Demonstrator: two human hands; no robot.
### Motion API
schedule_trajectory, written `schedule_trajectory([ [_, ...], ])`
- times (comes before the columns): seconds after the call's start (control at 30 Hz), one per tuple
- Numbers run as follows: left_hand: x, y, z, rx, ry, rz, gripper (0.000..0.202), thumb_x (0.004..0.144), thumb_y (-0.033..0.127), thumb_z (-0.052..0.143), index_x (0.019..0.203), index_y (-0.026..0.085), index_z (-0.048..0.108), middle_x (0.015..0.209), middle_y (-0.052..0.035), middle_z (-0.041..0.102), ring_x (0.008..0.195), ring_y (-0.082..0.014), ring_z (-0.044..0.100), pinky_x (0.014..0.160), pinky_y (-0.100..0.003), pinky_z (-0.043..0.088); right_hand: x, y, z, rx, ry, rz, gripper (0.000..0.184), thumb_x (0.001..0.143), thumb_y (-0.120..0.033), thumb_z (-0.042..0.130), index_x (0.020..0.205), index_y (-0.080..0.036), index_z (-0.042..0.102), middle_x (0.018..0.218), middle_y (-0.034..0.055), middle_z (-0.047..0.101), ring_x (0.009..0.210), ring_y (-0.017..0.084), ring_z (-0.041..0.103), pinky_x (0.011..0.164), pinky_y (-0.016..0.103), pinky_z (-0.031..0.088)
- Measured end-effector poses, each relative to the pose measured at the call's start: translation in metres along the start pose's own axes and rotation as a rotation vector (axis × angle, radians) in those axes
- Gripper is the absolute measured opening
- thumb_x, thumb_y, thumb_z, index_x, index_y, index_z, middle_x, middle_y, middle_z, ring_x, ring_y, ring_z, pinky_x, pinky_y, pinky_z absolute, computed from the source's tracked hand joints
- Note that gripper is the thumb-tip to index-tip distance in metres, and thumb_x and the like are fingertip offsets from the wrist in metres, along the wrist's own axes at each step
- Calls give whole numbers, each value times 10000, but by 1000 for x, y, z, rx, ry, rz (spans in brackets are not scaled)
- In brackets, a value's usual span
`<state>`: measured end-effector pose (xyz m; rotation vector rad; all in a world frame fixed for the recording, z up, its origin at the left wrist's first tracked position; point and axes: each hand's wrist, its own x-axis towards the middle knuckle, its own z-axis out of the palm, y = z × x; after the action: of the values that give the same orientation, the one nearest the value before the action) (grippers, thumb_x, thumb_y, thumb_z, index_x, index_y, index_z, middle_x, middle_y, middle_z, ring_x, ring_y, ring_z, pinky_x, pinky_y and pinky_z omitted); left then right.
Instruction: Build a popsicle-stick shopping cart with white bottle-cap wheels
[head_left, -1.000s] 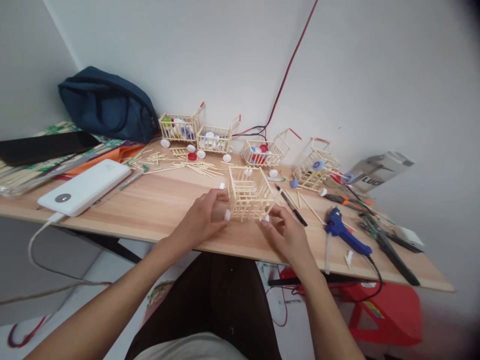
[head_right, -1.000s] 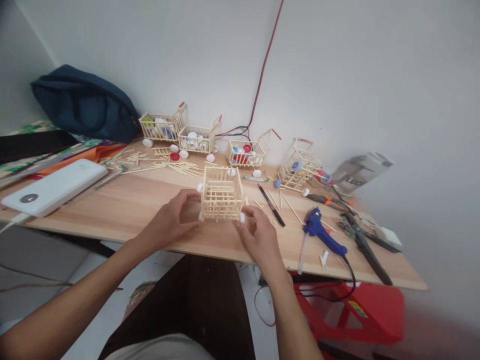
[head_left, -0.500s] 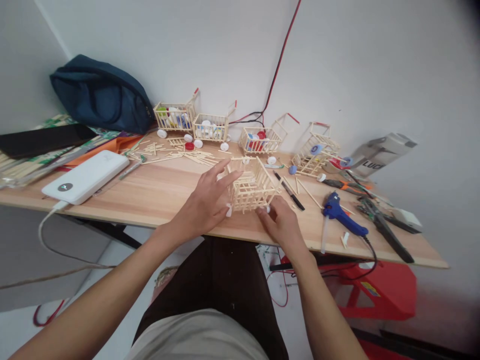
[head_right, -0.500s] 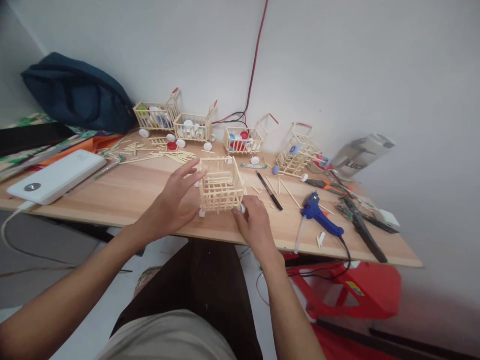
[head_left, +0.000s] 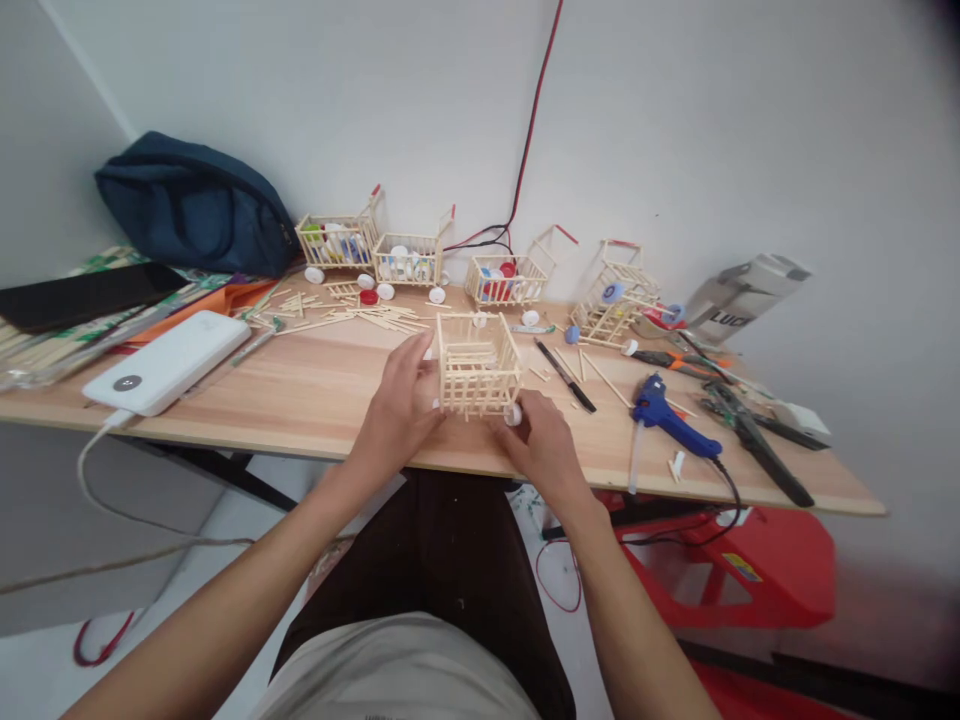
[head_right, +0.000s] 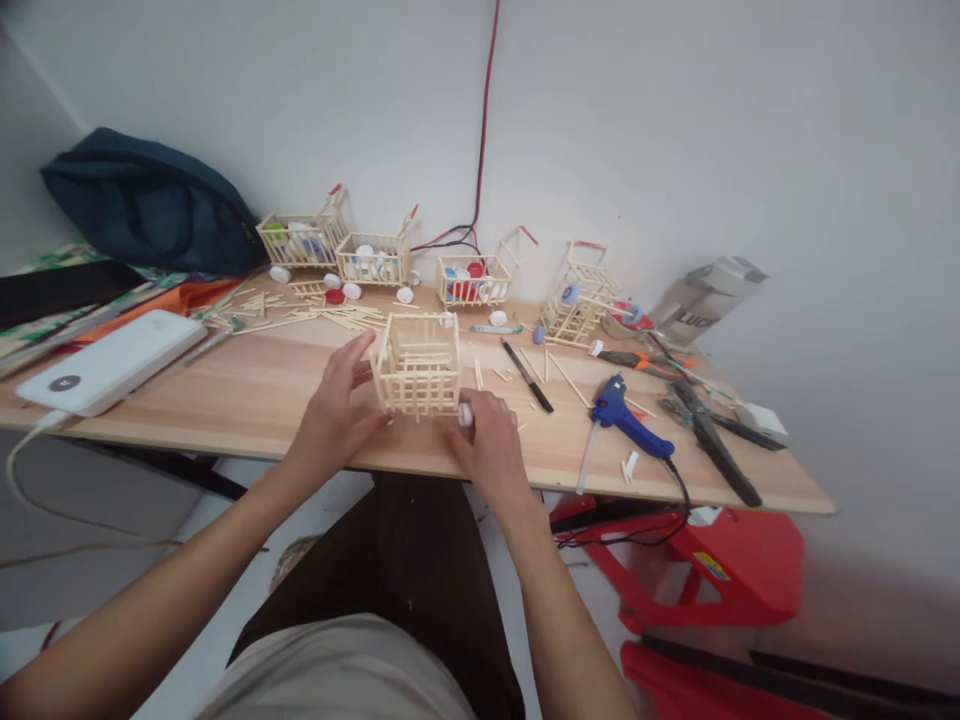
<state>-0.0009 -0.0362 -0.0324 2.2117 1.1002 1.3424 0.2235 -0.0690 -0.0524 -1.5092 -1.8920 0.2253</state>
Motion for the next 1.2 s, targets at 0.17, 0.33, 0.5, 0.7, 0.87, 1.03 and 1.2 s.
schedule_trajectory([
  [0.17, 0, 1, -2, -55, -76, -200, 895, 772, 251, 702, 1533, 236, 231, 1400, -119, 538, 1232, -240, 577, 1065, -394, 445, 3, -3, -13, 175, 124, -5, 662, 811, -424, 706, 1391, -243, 441, 1348, 132, 564, 1160, 274, 581, 945, 468, 480],
  [0.33, -13, 8, 1, -25, -3, -249, 1128, 676, 327, 806, 1566, 238, 119, 1424, -138, 519, 1307, -280, 508, 1090, -424, 396, 29, -13, -34, 197, 136, -164, 704, 781, -489, 738, 1405, -336, 448, 1556, 97, 366, 1373, 306, 428, 923, 454, 516],
  [0.5, -23, 19, 10, 23, 52, -231, 1139, 681, 322, 822, 1566, 259, 108, 1416, -134, 524, 1298, -297, 498, 1100, -459, 373, 51, -20, -32, 203, 48, -234, 464, 813, -499, 706, 1218, -300, 599, 1508, 79, 435, 1343, 300, 460, 855, 417, 549],
  [0.7, -9, 10, 14, -96, 78, -296, 1146, 660, 278, 824, 1563, 272, 118, 1394, -124, 521, 1263, -265, 514, 1091, -439, 402, 59, -21, -24, 218, 65, -236, 313, 878, -450, 624, 1124, -258, 599, 1383, 92, 530, 1204, 254, 543, 744, 354, 554],
  [0.87, -9, -3, 9, -330, 170, -448, 1088, 650, 277, 798, 1538, 306, 171, 1440, -114, 431, 1239, -222, 529, 1068, -409, 455, 67, -28, -27, 236, 79, -208, 272, 890, -463, 592, 1070, -259, 590, 1329, 90, 549, 1113, 246, 561, 808, 402, 545],
  [1.03, -19, 5, 7, -672, 307, -628, 853, 684, 264, 757, 1423, 248, 331, 1379, -124, 484, 1198, -194, 582, 1054, -393, 478, 75, -36, -32, 221, 75, -208, 252, 933, -478, 536, 1058, -260, 554, 1254, 83, 588, 1053, 230, 578, 882, 430, 518],
  [1.2, -14, 18, 12, -1047, 289, -849, 526, 642, 172, 793, 1111, 151, 555, 1135, -90, 643, 1047, -157, 652, 1046, -362, 471, 80, -42, -31, 199, 84, -211, 257, 948, -497, 509, 1058, -266, 528, 1171, 80, 623, 1034, 226, 590, 891, 436, 511],
])
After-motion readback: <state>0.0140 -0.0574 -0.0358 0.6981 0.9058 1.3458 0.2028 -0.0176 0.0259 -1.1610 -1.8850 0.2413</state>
